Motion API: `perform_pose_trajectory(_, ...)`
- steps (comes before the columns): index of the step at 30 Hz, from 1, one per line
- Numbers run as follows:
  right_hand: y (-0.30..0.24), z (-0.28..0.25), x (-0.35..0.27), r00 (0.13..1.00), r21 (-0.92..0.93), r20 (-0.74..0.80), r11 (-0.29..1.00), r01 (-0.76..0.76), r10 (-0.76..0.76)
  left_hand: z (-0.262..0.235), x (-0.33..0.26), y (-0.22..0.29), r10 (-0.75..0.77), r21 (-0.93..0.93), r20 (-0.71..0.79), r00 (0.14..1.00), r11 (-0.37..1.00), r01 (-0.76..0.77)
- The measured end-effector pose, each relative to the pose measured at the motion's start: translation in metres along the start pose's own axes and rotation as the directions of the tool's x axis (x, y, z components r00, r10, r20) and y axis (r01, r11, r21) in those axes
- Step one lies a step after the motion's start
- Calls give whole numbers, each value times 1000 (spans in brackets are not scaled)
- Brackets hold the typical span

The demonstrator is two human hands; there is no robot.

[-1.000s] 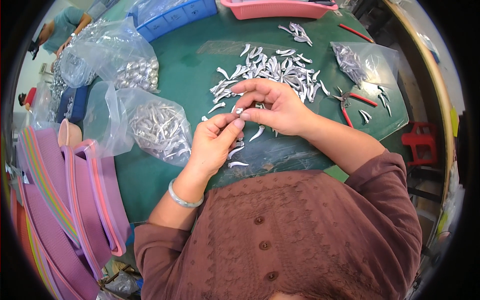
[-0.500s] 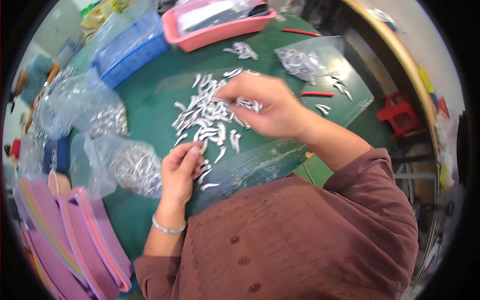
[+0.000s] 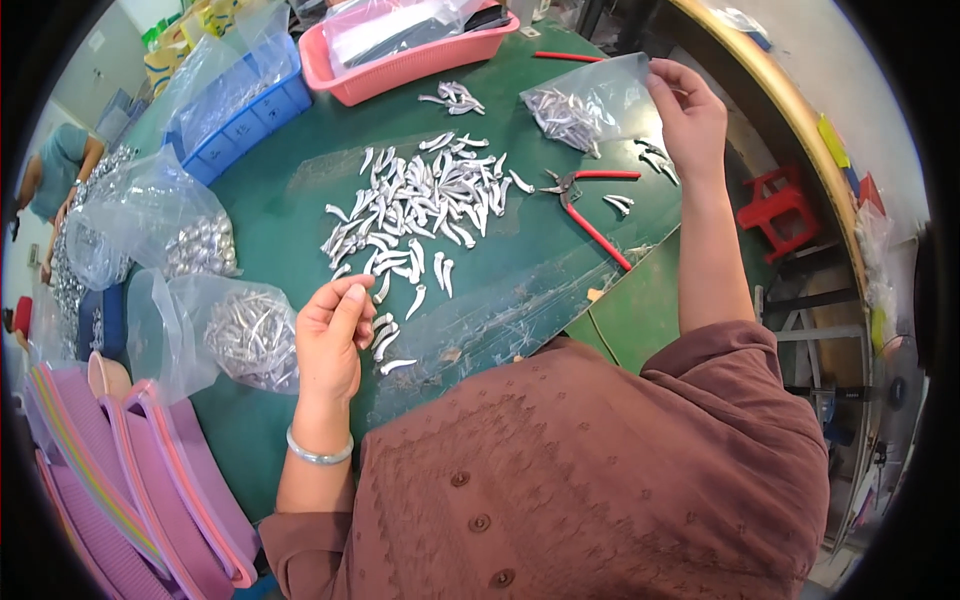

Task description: The person assembles small curved metal components by inserting plastic pieces into them by hand at a workbench.

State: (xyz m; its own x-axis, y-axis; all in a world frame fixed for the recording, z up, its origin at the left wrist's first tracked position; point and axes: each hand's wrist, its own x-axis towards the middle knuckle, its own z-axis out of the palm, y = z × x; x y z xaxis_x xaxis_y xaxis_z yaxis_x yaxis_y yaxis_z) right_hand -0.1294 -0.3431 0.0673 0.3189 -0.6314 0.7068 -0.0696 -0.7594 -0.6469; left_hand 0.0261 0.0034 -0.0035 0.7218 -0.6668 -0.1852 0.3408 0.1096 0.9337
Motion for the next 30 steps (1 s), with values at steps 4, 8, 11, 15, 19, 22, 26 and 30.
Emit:
perform_pose_trajectory(4, -36, 22, -33, 937, 49, 328, 993, 111, -121, -1, -2, 0, 1, 9, 5, 1000, 1000, -1)
perform_pose_trajectory(8, -37, 55, -69, 613, 85, 723, 922, 378, -318, -1, -3, 1, -4, -1, 17, 1000, 1000, 4)
perform_pose_trajectory(11, -38, 69, -83, 537, -30, 825, 935, 354, -177, 0, -2, -1, -18, 29, 31, 999, 999, 17)
perform_pose_trajectory(15, -46, 78, -93, 487, -104, 869, 928, 357, -91, -1, -2, -2, -19, 56, 39, 999, 998, 16)
perform_pose_trajectory(19, -46, 80, -94, 491, -149, 870, 921, 359, -51, 0, -3, -1, -13, 64, 40, 999, 998, 10)
perform_pose_trajectory(22, -48, 76, -92, 454, -131, 890, 931, 340, -40, 1, -3, -1, -27, 82, 32, 999, 996, 24)
perform_pose_trajectory(26, -48, 66, -95, 382, -13, 917, 947, 322, -117, 1, -3, -1, -27, 95, 36, 999, 995, 23)
perform_pose_trajectory(30, -49, 57, -109, 484, -18, 870, 973, 229, -98, 0, -3, -1, -22, 100, 39, 999, 995, 18)
